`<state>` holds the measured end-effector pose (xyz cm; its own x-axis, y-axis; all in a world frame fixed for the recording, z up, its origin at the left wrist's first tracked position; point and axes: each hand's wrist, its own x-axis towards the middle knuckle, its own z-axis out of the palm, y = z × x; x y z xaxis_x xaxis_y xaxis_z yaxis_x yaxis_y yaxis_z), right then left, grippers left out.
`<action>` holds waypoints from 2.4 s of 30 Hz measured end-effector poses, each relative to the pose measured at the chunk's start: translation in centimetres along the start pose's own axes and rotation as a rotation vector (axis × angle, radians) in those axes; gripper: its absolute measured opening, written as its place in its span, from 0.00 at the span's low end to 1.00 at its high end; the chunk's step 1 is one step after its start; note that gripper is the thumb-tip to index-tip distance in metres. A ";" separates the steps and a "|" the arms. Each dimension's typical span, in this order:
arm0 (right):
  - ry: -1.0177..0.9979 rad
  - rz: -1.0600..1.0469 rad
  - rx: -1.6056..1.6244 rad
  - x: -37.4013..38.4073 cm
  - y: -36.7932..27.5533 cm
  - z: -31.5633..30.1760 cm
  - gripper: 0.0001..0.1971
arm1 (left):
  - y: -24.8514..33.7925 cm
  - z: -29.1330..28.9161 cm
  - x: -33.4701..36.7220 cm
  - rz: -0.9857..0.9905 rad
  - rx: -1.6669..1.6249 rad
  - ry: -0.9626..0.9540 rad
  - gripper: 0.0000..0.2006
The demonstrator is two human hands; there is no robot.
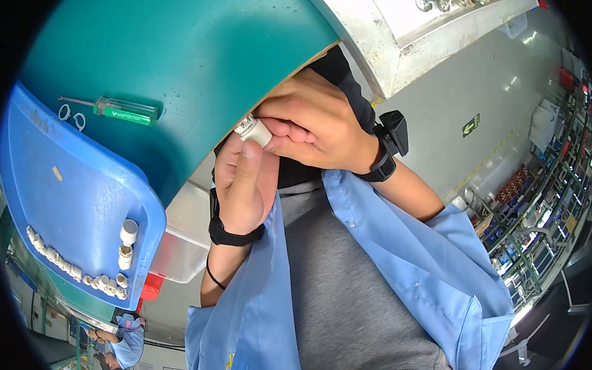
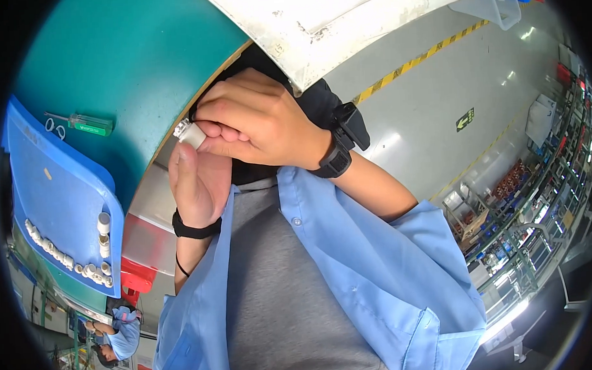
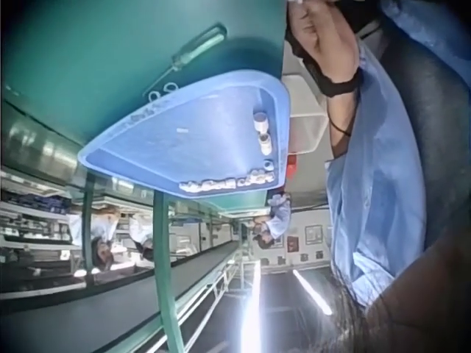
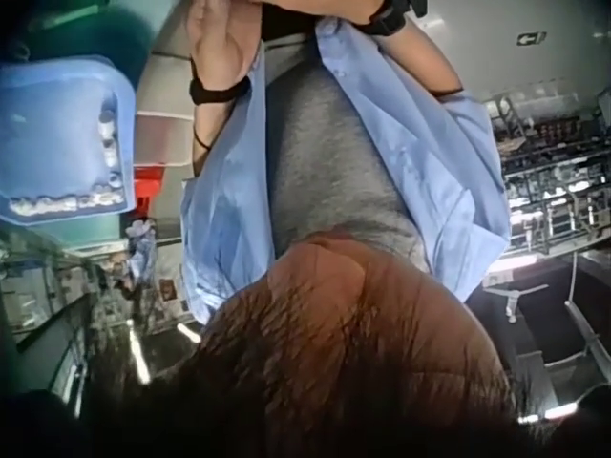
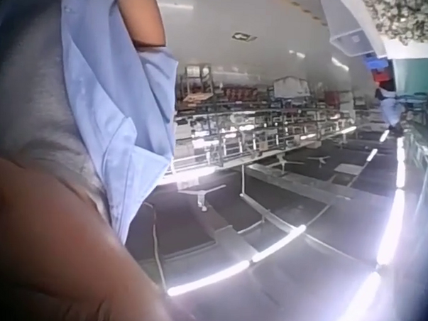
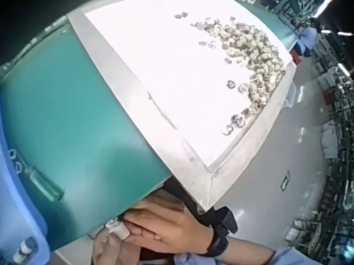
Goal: The person picks up a white plastic component and a metal contact by hand, fits the metal piece into the plastic housing, and places the assembled unit onto a blue tray. This process is repeated for several more components.
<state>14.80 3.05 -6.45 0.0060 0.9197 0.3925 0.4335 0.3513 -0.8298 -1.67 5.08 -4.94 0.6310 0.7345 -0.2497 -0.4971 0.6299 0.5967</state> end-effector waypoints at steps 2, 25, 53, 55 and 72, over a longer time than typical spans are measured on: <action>-0.012 -0.015 -0.002 0.2 0.3 -0.1 0.16 | 0.0 0.2 0.1 0.032 0.045 -0.025 0.21; -0.065 -0.199 -0.035 1.5 2.2 -0.6 0.15 | -1.5 1.1 0.3 0.212 0.014 0.080 0.21; -0.062 -0.153 0.063 0.8 2.5 1.5 0.18 | -1.6 1.2 -1.0 0.244 0.271 0.329 0.17; -0.042 -0.166 0.040 1.0 2.5 1.2 0.18 | -1.5 1.3 -1.0 0.245 0.303 0.289 0.17; -0.029 -0.093 0.027 -0.1 1.9 1.4 0.21 | -0.8 1.4 -0.3 0.217 0.294 0.207 0.20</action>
<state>14.31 3.87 -8.61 -0.0595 0.8876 0.4568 0.4061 0.4395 -0.8012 -0.64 3.97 -4.30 0.3824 0.8964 -0.2242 -0.3955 0.3781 0.8370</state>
